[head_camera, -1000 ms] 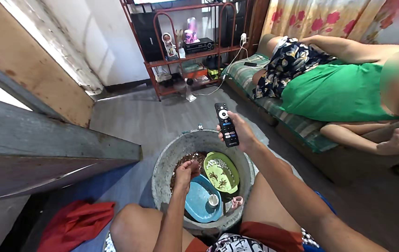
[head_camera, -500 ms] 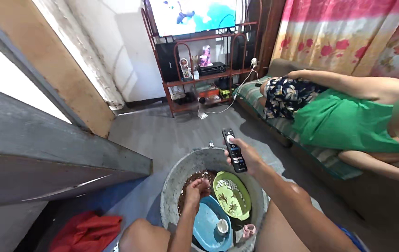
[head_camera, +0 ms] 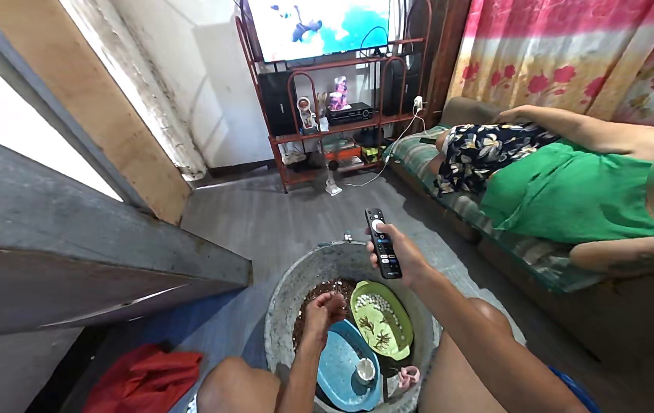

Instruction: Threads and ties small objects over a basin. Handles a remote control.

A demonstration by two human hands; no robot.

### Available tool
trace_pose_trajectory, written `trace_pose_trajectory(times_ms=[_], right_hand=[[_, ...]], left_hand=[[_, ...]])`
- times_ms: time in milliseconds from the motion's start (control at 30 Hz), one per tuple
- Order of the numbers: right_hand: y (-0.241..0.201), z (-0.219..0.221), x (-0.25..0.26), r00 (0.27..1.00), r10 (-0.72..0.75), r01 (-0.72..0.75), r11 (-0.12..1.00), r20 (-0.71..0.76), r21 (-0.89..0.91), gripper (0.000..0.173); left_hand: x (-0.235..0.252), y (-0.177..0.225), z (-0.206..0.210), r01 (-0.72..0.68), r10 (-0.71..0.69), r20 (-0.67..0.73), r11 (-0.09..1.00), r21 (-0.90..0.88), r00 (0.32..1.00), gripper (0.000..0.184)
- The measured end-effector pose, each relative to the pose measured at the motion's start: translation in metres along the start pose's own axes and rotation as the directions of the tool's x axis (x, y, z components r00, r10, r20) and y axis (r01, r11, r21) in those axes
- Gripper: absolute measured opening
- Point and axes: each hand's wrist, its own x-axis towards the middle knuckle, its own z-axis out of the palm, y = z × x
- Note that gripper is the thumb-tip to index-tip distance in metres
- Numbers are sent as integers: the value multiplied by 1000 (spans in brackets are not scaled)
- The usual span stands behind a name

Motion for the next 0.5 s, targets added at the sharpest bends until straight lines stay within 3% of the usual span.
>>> trace_pose_trajectory(times_ms=[500], right_hand=[[-1,-6,-1,999,5,-5,1000,-44,-5,43]], left_hand=[[1,-1,3,17,-17,-12,999,36,1000,24]])
